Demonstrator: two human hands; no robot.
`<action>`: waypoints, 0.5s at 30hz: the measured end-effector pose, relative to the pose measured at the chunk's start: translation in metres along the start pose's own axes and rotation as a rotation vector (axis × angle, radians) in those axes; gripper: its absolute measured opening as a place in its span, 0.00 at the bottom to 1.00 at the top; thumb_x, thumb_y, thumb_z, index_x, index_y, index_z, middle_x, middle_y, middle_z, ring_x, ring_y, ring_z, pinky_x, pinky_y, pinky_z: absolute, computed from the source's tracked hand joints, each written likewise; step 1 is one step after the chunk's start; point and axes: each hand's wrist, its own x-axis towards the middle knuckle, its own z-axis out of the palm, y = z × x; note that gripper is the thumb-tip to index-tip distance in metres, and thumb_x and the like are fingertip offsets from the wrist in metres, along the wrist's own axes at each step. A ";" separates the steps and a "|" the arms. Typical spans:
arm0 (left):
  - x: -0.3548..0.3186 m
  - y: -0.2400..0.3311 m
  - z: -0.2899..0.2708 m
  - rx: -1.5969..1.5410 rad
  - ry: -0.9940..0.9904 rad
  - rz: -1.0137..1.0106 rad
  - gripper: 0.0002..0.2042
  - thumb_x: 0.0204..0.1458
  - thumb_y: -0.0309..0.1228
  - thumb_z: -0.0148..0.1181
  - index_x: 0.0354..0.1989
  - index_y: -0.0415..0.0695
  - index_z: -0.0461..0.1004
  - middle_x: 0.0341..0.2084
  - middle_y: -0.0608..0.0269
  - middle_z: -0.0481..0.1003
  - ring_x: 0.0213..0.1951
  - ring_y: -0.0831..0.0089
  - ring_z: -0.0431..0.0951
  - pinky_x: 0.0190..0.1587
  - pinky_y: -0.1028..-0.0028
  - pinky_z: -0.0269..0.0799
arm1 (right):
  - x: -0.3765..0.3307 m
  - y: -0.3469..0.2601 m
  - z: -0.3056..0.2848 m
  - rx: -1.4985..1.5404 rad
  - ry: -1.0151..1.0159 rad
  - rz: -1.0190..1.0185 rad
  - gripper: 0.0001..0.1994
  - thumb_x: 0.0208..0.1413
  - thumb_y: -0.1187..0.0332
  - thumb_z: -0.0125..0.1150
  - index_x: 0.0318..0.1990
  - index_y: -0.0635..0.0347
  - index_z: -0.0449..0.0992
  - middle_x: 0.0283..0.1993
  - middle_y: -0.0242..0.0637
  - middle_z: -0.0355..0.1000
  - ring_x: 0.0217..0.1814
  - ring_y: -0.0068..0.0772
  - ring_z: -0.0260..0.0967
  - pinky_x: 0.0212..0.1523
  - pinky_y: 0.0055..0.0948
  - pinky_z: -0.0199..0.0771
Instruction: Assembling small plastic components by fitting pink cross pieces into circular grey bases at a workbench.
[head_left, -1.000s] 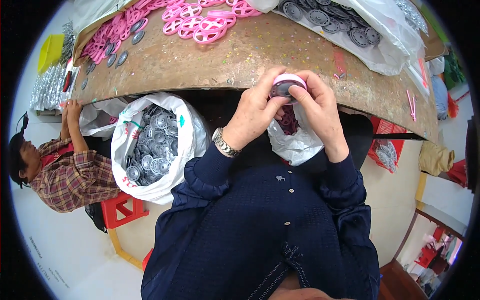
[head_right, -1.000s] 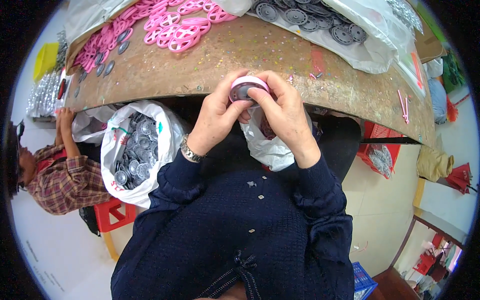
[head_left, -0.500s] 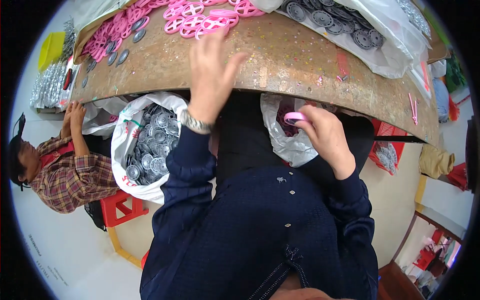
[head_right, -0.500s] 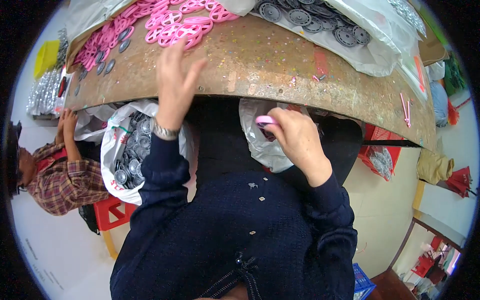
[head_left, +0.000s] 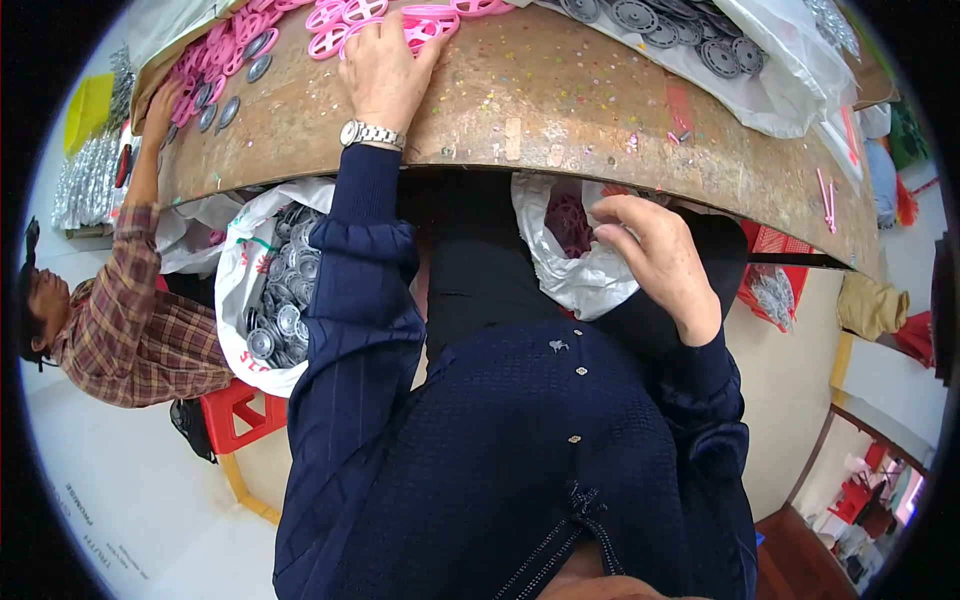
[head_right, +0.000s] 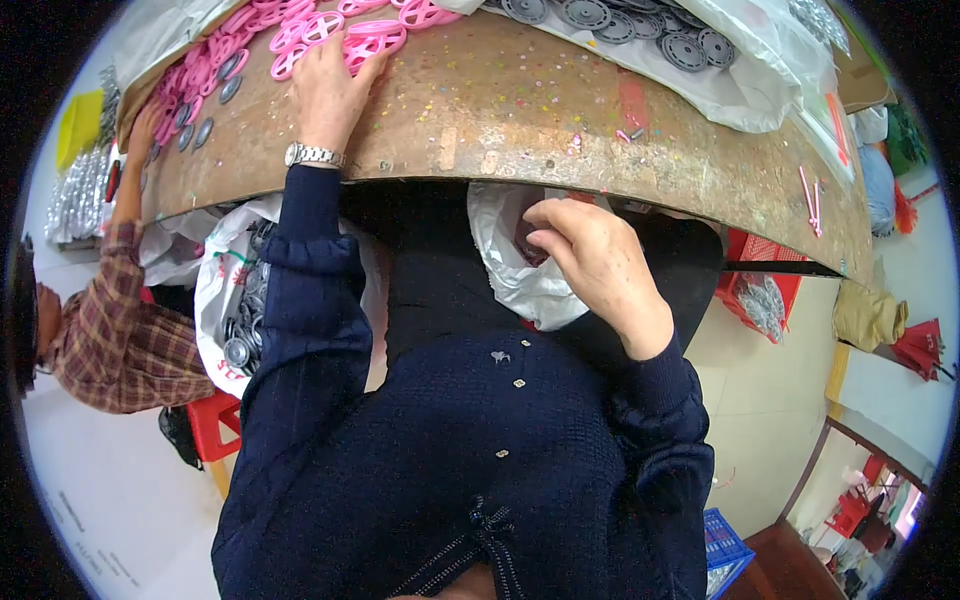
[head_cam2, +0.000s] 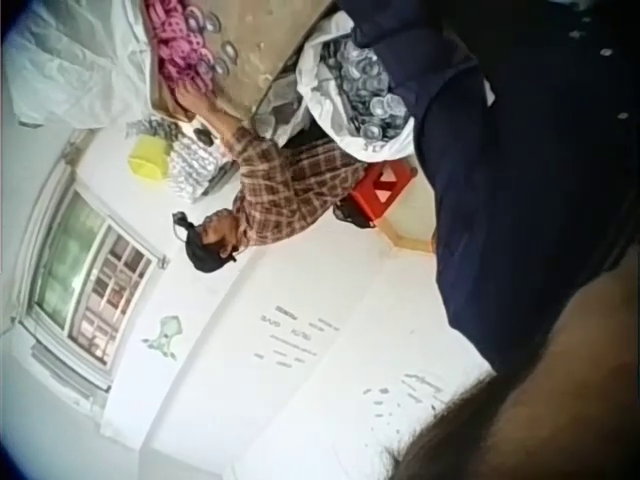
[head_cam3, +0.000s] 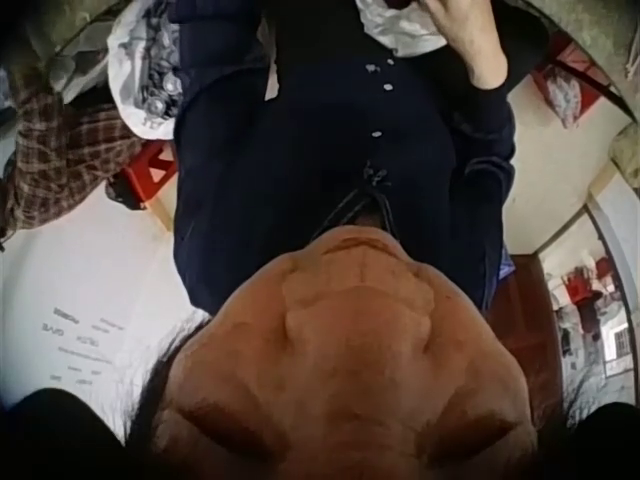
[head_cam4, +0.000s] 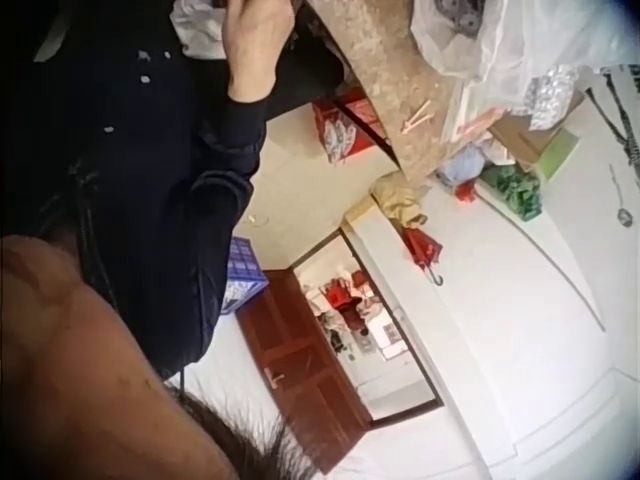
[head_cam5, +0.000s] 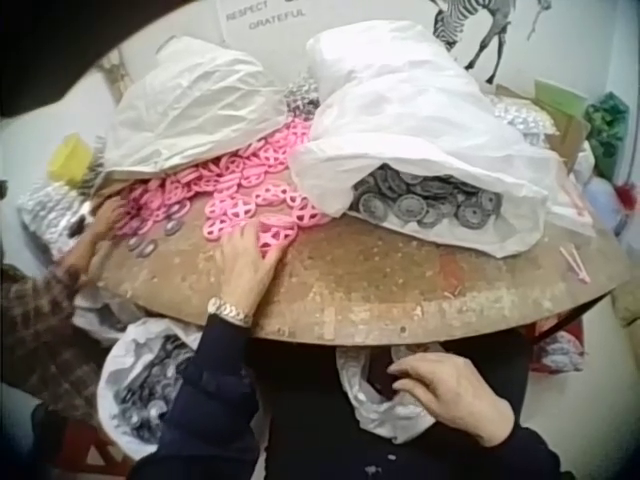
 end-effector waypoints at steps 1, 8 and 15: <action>-0.003 0.001 -0.003 -0.011 0.012 0.005 0.34 0.50 0.57 0.62 0.56 0.41 0.72 0.46 0.45 0.76 0.51 0.48 0.72 0.54 0.54 0.68 | 0.001 0.000 -0.002 0.042 0.033 -0.005 0.11 0.55 0.71 0.63 0.44 0.64 0.77 0.42 0.45 0.78 0.45 0.47 0.76 0.46 0.35 0.75; -0.037 0.037 -0.044 -0.401 0.058 0.089 0.32 0.48 0.44 0.68 0.58 0.38 0.68 0.45 0.49 0.73 0.48 0.53 0.71 0.53 0.57 0.66 | 0.033 0.008 -0.029 0.082 0.241 0.041 0.07 0.58 0.74 0.59 0.42 0.66 0.78 0.36 0.41 0.78 0.38 0.31 0.76 0.40 0.27 0.73; -0.063 0.085 -0.057 -0.742 -0.039 0.156 0.37 0.44 0.36 0.72 0.63 0.38 0.62 0.45 0.48 0.71 0.47 0.52 0.71 0.52 0.58 0.67 | 0.125 0.065 -0.054 -0.308 0.570 -0.072 0.11 0.59 0.65 0.59 0.44 0.62 0.78 0.40 0.45 0.78 0.39 0.44 0.76 0.41 0.35 0.74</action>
